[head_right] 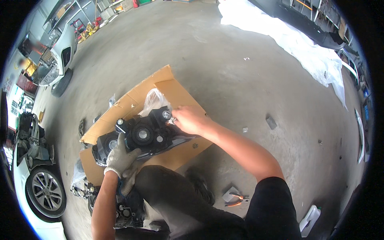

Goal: The person removes bulbs from an old headlight assembly and installs them into a new headlight assembly. They use a socket wrench and pliers to remove and install the bulbs, then place the new assembly into a cardboard box.

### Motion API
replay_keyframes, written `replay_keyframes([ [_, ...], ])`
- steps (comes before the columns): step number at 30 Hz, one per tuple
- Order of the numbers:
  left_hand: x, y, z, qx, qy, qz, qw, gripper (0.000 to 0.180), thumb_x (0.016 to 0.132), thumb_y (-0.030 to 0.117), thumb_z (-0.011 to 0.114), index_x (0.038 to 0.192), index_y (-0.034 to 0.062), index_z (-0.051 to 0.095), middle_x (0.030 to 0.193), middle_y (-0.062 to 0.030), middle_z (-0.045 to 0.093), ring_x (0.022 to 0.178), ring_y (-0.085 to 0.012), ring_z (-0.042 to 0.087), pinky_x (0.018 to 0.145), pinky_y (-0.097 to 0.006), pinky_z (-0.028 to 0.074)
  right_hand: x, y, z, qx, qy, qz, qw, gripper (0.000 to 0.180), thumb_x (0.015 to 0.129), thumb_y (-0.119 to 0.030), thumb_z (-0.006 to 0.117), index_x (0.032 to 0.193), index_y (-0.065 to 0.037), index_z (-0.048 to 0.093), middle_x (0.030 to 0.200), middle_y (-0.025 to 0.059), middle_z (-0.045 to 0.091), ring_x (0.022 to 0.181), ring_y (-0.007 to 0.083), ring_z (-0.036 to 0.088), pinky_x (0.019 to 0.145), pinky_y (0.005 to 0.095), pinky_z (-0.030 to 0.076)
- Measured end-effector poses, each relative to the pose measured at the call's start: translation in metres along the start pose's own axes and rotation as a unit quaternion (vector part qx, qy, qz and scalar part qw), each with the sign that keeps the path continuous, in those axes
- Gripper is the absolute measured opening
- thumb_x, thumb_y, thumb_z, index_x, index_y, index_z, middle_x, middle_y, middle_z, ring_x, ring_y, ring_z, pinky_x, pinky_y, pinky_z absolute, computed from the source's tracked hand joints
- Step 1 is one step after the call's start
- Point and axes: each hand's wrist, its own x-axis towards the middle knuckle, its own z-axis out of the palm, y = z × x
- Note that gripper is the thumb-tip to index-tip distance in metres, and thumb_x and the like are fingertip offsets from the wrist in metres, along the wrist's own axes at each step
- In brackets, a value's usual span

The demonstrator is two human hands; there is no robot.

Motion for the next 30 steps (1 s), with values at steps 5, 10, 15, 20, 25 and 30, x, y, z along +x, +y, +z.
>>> replay_keyframes([
  [5,0.018,-0.001,0.010,0.033,-0.025,-0.002,0.999,0.102,0.079,0.047,0.074,0.152,-0.0042,0.026,0.119,-0.0291,0.064,0.109,-0.0412,0.065,0.093,-0.048,0.052,0.007,-0.005,0.004,0.000,-0.076,0.035,0.996,0.011,0.082,-0.012,0.063,0.087,-0.002,0.065,0.087,0.0142,0.066,0.089,0.0356,0.066,0.077,0.0474,0.052],
  [10,0.025,-0.012,0.013,-0.008,-0.047,0.016,0.999,0.104,0.079,0.045,0.077,0.155,0.0015,0.022,0.121,-0.0301,0.064,0.110,-0.0435,0.064,0.095,-0.048,0.051,0.008,0.004,0.008,0.009,-0.083,0.026,0.996,0.011,0.081,-0.011,0.065,0.088,-0.002,0.066,0.087,0.0148,0.067,0.089,0.0357,0.066,0.078,0.0472,0.052],
  [15,0.029,-0.027,0.021,-0.031,-0.043,0.035,0.998,0.101,0.083,0.048,0.074,0.157,0.0071,0.020,0.121,-0.0307,0.064,0.112,-0.0460,0.062,0.094,-0.050,0.050,0.007,0.007,0.017,0.056,-0.076,0.021,0.995,0.012,0.079,-0.011,0.068,0.086,-0.002,0.068,0.086,0.0153,0.069,0.087,0.0351,0.068,0.077,0.0465,0.052],
  [20,0.029,-0.029,0.021,-0.041,-0.041,0.046,0.997,0.100,0.084,0.049,0.073,0.157,0.0078,0.019,0.121,-0.0313,0.063,0.112,-0.0461,0.062,0.093,-0.051,0.050,0.010,0.009,0.028,0.074,-0.091,0.024,0.993,0.013,0.077,-0.013,0.070,0.084,-0.002,0.069,0.084,0.0176,0.070,0.084,0.0365,0.068,0.076,0.0482,0.053],
  [25,0.030,-0.027,0.021,-0.050,-0.045,0.041,0.997,0.098,0.084,0.046,0.074,0.157,0.0078,0.019,0.121,-0.0300,0.063,0.112,-0.0455,0.062,0.093,-0.050,0.050,0.011,0.008,0.034,0.088,-0.124,0.037,0.988,0.014,0.081,-0.014,0.070,0.089,-0.002,0.068,0.087,0.0145,0.070,0.086,0.0333,0.068,0.074,0.0453,0.052],
  [30,0.031,-0.033,0.025,-0.052,-0.032,0.054,0.997,0.097,0.085,0.044,0.073,0.157,0.0100,0.019,0.121,-0.0284,0.064,0.111,-0.0457,0.063,0.092,-0.051,0.051,0.014,0.013,0.041,0.100,-0.121,0.026,0.987,0.016,0.083,-0.015,0.070,0.093,-0.003,0.067,0.088,0.0146,0.070,0.086,0.0335,0.068,0.076,0.0452,0.052],
])
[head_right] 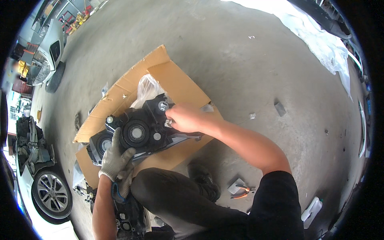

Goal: The person removes bulbs from an old headlight assembly and installs them into a new headlight assembly. They use a socket wrench and pliers to remove and install the bulbs, then place the new assembly into a cardboard box.

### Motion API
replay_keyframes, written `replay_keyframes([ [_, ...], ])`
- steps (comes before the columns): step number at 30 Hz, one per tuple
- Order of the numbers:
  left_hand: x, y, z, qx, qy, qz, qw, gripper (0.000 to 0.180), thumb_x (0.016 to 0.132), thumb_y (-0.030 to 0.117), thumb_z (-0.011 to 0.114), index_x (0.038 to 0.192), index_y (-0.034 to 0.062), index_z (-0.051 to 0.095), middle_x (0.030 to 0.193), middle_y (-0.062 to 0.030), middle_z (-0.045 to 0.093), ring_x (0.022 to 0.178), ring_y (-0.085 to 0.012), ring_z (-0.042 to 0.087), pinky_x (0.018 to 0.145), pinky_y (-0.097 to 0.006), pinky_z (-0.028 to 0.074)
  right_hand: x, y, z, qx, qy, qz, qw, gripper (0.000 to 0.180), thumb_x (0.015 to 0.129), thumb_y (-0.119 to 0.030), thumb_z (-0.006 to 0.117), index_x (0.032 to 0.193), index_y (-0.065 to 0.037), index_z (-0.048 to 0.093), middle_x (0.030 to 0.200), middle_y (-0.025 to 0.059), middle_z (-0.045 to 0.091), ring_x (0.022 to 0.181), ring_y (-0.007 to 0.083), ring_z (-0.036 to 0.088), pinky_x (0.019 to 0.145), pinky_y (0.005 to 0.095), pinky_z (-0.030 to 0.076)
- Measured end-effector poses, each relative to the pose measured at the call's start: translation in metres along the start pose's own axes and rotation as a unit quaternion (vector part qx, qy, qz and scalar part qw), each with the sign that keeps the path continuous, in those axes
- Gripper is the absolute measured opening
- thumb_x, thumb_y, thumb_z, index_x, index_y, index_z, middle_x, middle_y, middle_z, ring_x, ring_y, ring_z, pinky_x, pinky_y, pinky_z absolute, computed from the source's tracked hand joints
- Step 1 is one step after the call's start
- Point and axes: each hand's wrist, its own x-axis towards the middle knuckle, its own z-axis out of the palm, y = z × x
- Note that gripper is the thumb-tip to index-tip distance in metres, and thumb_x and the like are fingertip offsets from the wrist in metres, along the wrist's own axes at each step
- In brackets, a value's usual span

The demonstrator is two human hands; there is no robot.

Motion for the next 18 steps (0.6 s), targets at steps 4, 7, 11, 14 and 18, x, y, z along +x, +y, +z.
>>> replay_keyframes([
  [4,0.001,0.006,-0.002,0.002,-0.005,-0.011,1.000,0.097,0.083,0.043,0.075,0.156,0.0079,0.021,0.121,-0.0293,0.064,0.107,-0.0468,0.063,0.089,-0.051,0.051,0.000,0.005,-0.001,0.012,0.001,-0.022,1.000,0.015,0.083,-0.014,0.069,0.092,-0.003,0.066,0.086,0.0138,0.069,0.086,0.0334,0.068,0.076,0.0451,0.052],
  [7,0.000,0.011,-0.003,-0.007,-0.005,-0.024,1.000,0.097,0.083,0.042,0.075,0.156,0.0098,0.021,0.119,-0.0284,0.065,0.107,-0.0470,0.064,0.089,-0.051,0.051,-0.002,0.007,-0.001,0.018,0.018,-0.028,0.999,0.014,0.082,-0.014,0.068,0.090,-0.003,0.065,0.085,0.0128,0.068,0.085,0.0329,0.067,0.075,0.0446,0.052],
  [11,0.000,0.012,-0.001,-0.029,-0.007,-0.034,0.999,0.096,0.082,0.041,0.075,0.156,0.0118,0.022,0.119,-0.0266,0.066,0.107,-0.0469,0.064,0.089,-0.052,0.052,-0.003,0.009,0.000,0.016,0.045,-0.031,0.998,0.014,0.081,-0.015,0.068,0.091,-0.006,0.065,0.085,0.0099,0.068,0.085,0.0307,0.068,0.073,0.0443,0.052],
  [14,0.001,0.010,0.002,-0.026,0.003,-0.019,0.999,0.096,0.082,0.042,0.074,0.156,0.0096,0.022,0.117,-0.0249,0.067,0.107,-0.0449,0.065,0.089,-0.050,0.052,-0.001,0.010,0.002,0.011,0.031,-0.033,0.999,0.014,0.081,-0.014,0.068,0.090,-0.005,0.065,0.085,0.0099,0.068,0.084,0.0306,0.068,0.071,0.0441,0.053],
  [18,0.000,0.024,-0.004,-0.064,-0.028,-0.063,0.996,0.095,0.083,0.044,0.070,0.156,0.0076,0.022,0.122,-0.0234,0.066,0.114,-0.0414,0.064,0.093,-0.047,0.050,0.001,0.016,0.011,0.006,0.027,-0.050,0.998,0.014,0.081,-0.013,0.069,0.090,-0.004,0.065,0.084,0.0117,0.067,0.084,0.0316,0.068,0.071,0.0438,0.053],
])
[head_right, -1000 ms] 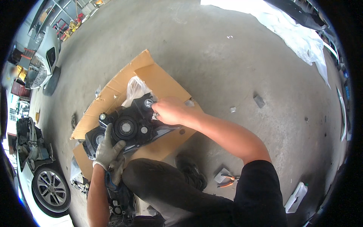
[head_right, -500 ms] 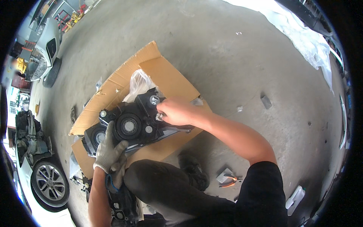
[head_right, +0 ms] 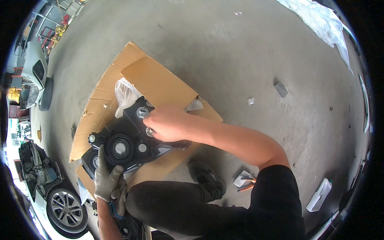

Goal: The person removes bulbs from an old headlight assembly and installs them into a new headlight assembly. They use a socket wrench and pliers to remove and install the bulbs, then place the new assembly into a cardboard box.

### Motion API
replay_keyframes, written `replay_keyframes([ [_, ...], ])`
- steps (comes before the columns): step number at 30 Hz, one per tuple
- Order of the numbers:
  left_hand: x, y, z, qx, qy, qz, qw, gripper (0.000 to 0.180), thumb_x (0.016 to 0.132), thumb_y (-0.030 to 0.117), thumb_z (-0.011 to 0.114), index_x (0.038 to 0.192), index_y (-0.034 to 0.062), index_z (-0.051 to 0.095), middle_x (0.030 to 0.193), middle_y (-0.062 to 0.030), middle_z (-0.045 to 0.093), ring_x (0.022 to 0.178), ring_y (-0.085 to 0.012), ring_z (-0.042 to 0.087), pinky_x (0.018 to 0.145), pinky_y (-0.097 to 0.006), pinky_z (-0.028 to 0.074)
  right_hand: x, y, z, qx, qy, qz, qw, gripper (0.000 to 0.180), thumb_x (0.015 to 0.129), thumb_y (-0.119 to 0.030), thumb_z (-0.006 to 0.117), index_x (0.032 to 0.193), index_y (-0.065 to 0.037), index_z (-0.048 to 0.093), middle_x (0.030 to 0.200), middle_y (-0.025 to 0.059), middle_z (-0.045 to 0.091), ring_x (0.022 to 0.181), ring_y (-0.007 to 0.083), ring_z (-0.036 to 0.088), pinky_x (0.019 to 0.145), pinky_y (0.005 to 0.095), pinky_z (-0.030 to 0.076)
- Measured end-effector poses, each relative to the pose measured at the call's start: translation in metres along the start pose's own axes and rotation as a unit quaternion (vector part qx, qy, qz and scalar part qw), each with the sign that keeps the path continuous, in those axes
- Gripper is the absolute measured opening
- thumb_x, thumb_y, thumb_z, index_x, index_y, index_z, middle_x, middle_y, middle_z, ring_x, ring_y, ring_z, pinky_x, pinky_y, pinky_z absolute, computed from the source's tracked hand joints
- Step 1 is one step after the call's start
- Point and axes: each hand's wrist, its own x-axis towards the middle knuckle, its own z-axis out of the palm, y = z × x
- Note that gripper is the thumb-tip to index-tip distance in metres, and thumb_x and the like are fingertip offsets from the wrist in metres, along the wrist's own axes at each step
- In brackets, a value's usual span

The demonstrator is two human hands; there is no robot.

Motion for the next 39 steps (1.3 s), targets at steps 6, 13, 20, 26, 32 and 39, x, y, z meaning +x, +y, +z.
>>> replay_keyframes([
  [6,0.002,-0.006,0.001,-0.008,0.005,0.019,1.000,0.096,0.084,0.045,0.071,0.157,0.0079,0.022,0.120,-0.0234,0.066,0.112,-0.0414,0.065,0.091,-0.047,0.051,0.002,0.003,-0.002,0.043,-0.005,0.008,0.999,0.013,0.081,-0.012,0.069,0.090,-0.003,0.065,0.081,0.0143,0.067,0.082,0.0332,0.068,0.072,0.0451,0.053],
  [13,0.002,-0.012,0.004,0.017,0.041,0.062,0.997,0.097,0.083,0.046,0.074,0.156,0.0080,0.022,0.115,-0.0258,0.068,0.105,-0.0452,0.066,0.085,-0.050,0.054,0.006,0.002,-0.009,0.065,-0.014,0.001,0.998,0.014,0.082,-0.011,0.069,0.092,-0.002,0.066,0.083,0.0153,0.068,0.081,0.0339,0.068,0.072,0.0450,0.052],
  [20,0.002,-0.014,0.005,0.028,0.042,0.057,0.997,0.098,0.083,0.049,0.074,0.156,0.0083,0.023,0.114,-0.0259,0.068,0.103,-0.0469,0.066,0.084,-0.051,0.054,0.006,0.003,-0.010,0.087,-0.020,0.029,0.996,0.014,0.084,-0.015,0.069,0.090,-0.002,0.068,0.078,0.0148,0.070,0.074,0.0323,0.068,0.069,0.0428,0.051],
  [26,0.002,-0.011,0.006,0.013,0.045,0.067,0.997,0.093,0.084,0.040,0.075,0.156,0.0092,0.025,0.112,-0.0243,0.069,0.103,-0.0438,0.068,0.084,-0.048,0.054,0.007,0.002,-0.016,0.122,-0.051,0.049,0.990,0.014,0.084,-0.013,0.070,0.089,-0.001,0.068,0.079,0.0144,0.071,0.074,0.0297,0.069,0.068,0.0410,0.051],
  [32,0.003,-0.015,0.007,0.014,0.052,0.072,0.996,0.092,0.084,0.041,0.074,0.155,0.0093,0.025,0.112,-0.0234,0.069,0.103,-0.0430,0.068,0.084,-0.048,0.054,0.007,-0.004,-0.018,0.103,-0.053,0.044,0.992,0.015,0.085,-0.015,0.071,0.089,-0.001,0.069,0.078,0.0143,0.071,0.074,0.0300,0.070,0.068,0.0412,0.052],
  [39,0.003,-0.012,0.006,0.010,0.046,0.060,0.997,0.095,0.084,0.049,0.074,0.156,0.0095,0.025,0.113,-0.0229,0.070,0.104,-0.0422,0.068,0.086,-0.048,0.054,0.007,-0.005,-0.008,0.044,-0.027,0.015,0.999,0.014,0.084,-0.016,0.072,0.090,-0.004,0.069,0.076,0.0137,0.071,0.074,0.0322,0.069,0.070,0.0435,0.053],
])
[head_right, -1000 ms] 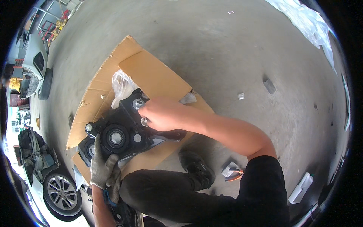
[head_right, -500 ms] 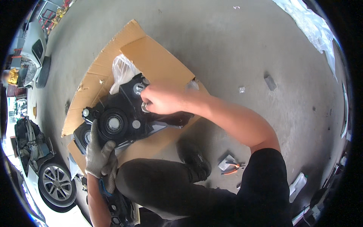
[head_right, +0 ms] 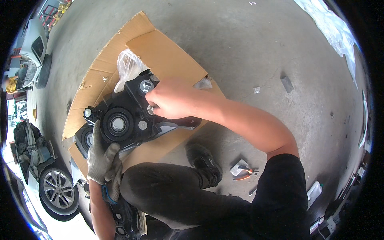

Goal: The person removes bulbs from an old headlight assembly and installs them into a new headlight assembly. They use a socket wrench and pliers to remove and install the bulbs, then place the new assembly into a cardboard box.

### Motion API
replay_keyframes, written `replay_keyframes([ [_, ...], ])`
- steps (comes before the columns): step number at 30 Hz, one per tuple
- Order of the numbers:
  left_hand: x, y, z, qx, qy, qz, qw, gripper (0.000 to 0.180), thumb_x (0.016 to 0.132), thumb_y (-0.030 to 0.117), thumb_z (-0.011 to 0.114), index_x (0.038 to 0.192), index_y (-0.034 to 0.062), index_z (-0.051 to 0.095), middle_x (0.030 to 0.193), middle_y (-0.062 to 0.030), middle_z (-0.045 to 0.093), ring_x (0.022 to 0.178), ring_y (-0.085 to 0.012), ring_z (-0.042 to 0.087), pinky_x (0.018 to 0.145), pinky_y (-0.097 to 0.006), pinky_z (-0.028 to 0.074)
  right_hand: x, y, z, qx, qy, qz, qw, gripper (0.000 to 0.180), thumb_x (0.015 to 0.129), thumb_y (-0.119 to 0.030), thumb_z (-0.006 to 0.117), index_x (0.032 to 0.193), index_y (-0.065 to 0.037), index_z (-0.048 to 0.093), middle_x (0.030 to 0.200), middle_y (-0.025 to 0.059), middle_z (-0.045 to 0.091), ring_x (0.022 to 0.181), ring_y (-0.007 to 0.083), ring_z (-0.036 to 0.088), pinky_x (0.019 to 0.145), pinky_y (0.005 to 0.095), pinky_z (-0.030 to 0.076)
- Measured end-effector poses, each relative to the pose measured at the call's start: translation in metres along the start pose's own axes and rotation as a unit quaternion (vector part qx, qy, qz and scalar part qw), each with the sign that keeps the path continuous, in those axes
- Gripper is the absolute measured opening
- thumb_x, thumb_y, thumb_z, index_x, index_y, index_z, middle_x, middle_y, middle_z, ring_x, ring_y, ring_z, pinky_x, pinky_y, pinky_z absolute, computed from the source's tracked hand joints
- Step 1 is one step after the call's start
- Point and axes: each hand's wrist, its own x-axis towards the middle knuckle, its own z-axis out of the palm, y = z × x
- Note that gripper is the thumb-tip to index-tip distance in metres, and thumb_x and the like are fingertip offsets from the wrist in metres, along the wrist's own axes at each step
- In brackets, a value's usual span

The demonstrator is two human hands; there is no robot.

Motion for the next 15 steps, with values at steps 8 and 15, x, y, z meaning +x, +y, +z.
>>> replay_keyframes([
  [8,-0.0017,0.0036,-0.0024,0.001,-0.011,-0.028,1.000,0.097,0.083,0.049,0.074,0.156,0.0105,0.024,0.114,-0.0225,0.070,0.107,-0.0417,0.067,0.088,-0.047,0.053,0.0033,0.0012,0.0055,-0.027,-0.017,-0.009,0.999,0.014,0.083,-0.017,0.072,0.086,-0.004,0.069,0.076,0.0148,0.069,0.075,0.0330,0.069,0.070,0.0449,0.053],
  [15,-0.0008,-0.0015,-0.0020,-0.027,-0.011,-0.014,0.999,0.097,0.081,0.041,0.077,0.156,0.0105,0.024,0.116,-0.0241,0.069,0.105,-0.0435,0.067,0.087,-0.048,0.053,0.0067,-0.0053,0.0101,-0.089,-0.023,-0.024,0.995,0.021,0.084,-0.019,0.072,0.079,0.000,0.066,0.070,0.0168,0.065,0.074,0.0347,0.068,0.070,0.0468,0.052],
])
